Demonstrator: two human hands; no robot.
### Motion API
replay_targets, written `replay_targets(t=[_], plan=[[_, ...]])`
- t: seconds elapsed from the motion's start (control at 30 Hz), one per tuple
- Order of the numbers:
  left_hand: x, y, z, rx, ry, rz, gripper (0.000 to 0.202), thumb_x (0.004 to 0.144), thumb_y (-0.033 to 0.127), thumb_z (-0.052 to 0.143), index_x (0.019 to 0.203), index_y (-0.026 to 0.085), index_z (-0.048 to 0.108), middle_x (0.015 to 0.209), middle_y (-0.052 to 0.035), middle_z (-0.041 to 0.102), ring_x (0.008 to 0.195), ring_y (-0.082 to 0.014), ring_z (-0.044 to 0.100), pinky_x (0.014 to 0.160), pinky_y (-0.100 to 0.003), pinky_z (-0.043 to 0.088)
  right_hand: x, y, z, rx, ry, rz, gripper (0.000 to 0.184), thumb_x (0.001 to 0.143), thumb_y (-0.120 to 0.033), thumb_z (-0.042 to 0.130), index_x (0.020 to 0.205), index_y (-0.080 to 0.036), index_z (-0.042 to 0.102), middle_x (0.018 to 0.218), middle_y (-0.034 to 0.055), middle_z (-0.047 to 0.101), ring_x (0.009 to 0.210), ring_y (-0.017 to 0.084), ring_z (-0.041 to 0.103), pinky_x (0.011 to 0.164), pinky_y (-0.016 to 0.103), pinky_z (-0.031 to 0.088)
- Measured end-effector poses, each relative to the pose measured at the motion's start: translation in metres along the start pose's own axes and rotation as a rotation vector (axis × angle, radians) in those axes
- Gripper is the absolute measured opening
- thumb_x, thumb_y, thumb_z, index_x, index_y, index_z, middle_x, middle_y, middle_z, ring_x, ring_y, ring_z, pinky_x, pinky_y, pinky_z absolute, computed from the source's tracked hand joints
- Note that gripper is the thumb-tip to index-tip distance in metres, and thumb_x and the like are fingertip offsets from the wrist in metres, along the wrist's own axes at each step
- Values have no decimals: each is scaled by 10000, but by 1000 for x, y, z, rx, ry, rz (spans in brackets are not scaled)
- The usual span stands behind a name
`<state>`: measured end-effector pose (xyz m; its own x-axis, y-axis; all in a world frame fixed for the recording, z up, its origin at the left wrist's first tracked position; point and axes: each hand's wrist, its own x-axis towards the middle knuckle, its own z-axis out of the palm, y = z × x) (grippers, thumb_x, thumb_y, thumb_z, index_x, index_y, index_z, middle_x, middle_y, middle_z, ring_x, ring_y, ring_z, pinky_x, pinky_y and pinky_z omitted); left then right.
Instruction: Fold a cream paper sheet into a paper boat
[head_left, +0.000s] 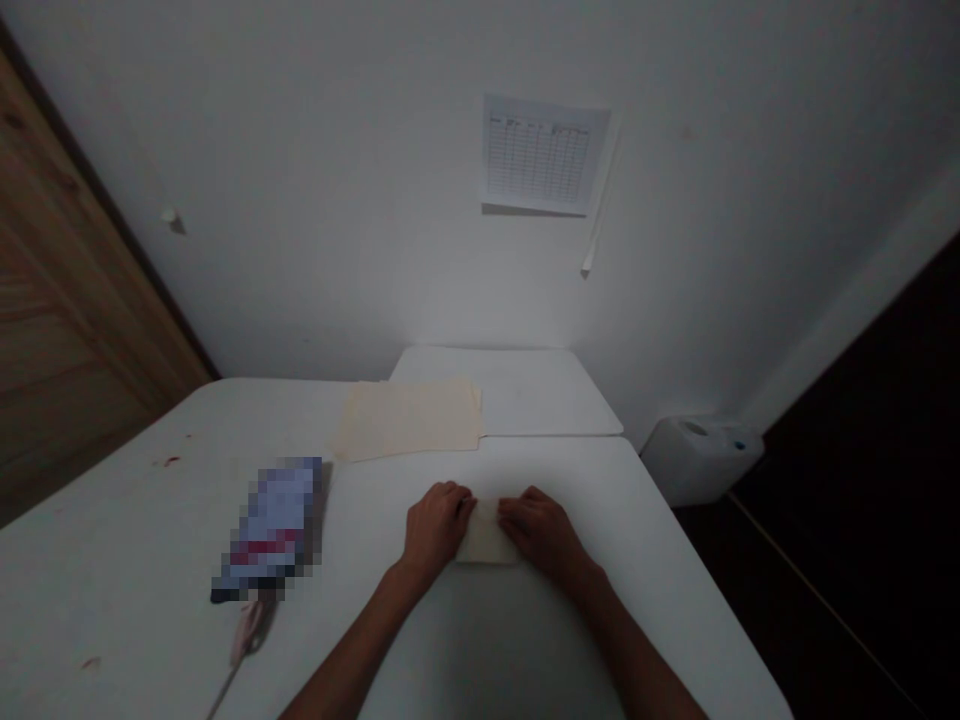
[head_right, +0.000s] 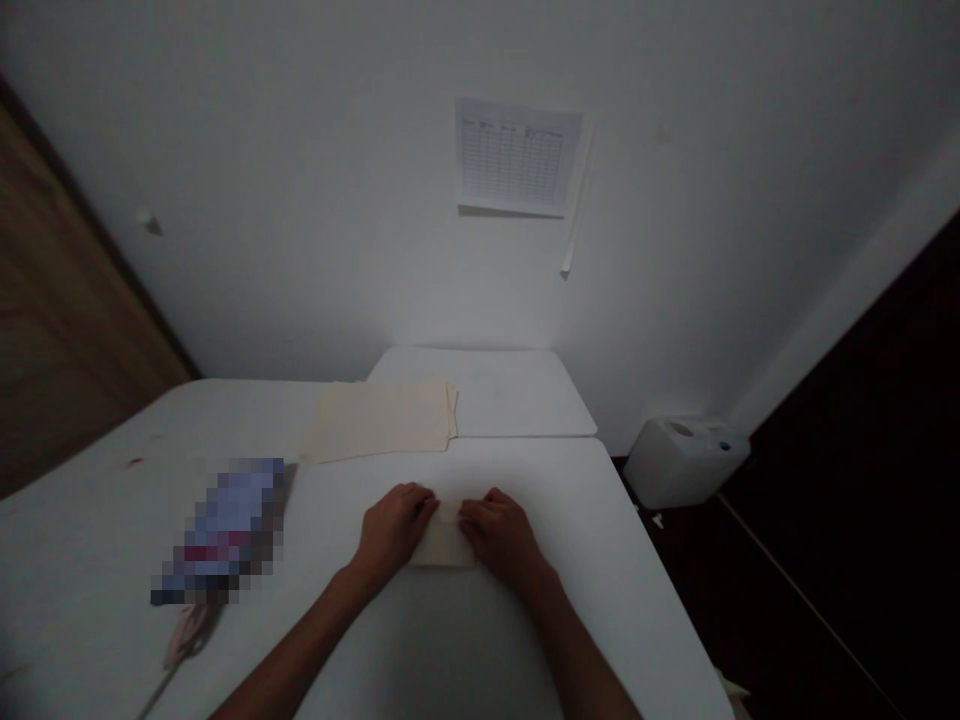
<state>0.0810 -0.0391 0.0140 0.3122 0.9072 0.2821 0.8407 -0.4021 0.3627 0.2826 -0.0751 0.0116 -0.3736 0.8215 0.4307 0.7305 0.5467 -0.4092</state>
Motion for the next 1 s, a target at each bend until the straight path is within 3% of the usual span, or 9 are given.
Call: replay_targets(t=[0.3,0.4,0.57,0.63,0.7,0.83,1.0], plan=[[4,-1,2,4,-15,-14,152,910,274,509,925,209,646,930,-50,655,923,-200,581,761,-285,427,-5,5,-3,-69,10,24,174,897,-237,562,1003,-262,698,976,34,721,838,199,588,790,315,476],[4,-2,1,-12,37,-4,170,905,252,511,1019,211,630,1006,-64,638,968,-209,574,762,-293,451,-5,6,-5,-76,21,21,176,887,-227,575,989,-266,712,1015,38,719,844,205,590,786,324,479],[-9,0,-7,-88,144,306,201,906,247,500,1053,194,627,1105,-106,620,1023,-239,563,894,-391,458,-6,9,-6,-133,5,23,163,881,-215,580,925,-275,725,1078,8,707,829,206,579,786,331,480],[-18,3,-10,-89,112,445,222,881,271,543,1077,200,620,1216,-113,595,1117,-271,535,966,-452,425,-6,9,-5,-157,1,23,162,885,-217,574,915,-276,721,1090,-2,703,830,208,572,786,332,478],[-25,4,-12,-61,-5,585,295,848,290,596,1133,211,600,1302,-106,559,1193,-291,502,1006,-475,405,-6,9,-4,-166,0,26,165,887,-213,567,922,-275,716,1100,-8,700,836,209,566,788,329,476],[-26,1,-6,30,-78,651,275,866,171,557,1133,200,613,1266,-113,601,1168,-287,547,970,-464,452,-6,7,-5,-135,3,28,174,881,-200,560,948,-265,707,1100,-4,699,842,211,559,794,330,472],[-19,-7,4,-47,-4,650,265,863,112,536,1075,216,655,1111,-84,689,1052,-253,622,896,-419,506,-9,8,-11,25,38,33,255,843,-116,530,995,-244,691,1094,10,697,855,206,563,810,344,471]])
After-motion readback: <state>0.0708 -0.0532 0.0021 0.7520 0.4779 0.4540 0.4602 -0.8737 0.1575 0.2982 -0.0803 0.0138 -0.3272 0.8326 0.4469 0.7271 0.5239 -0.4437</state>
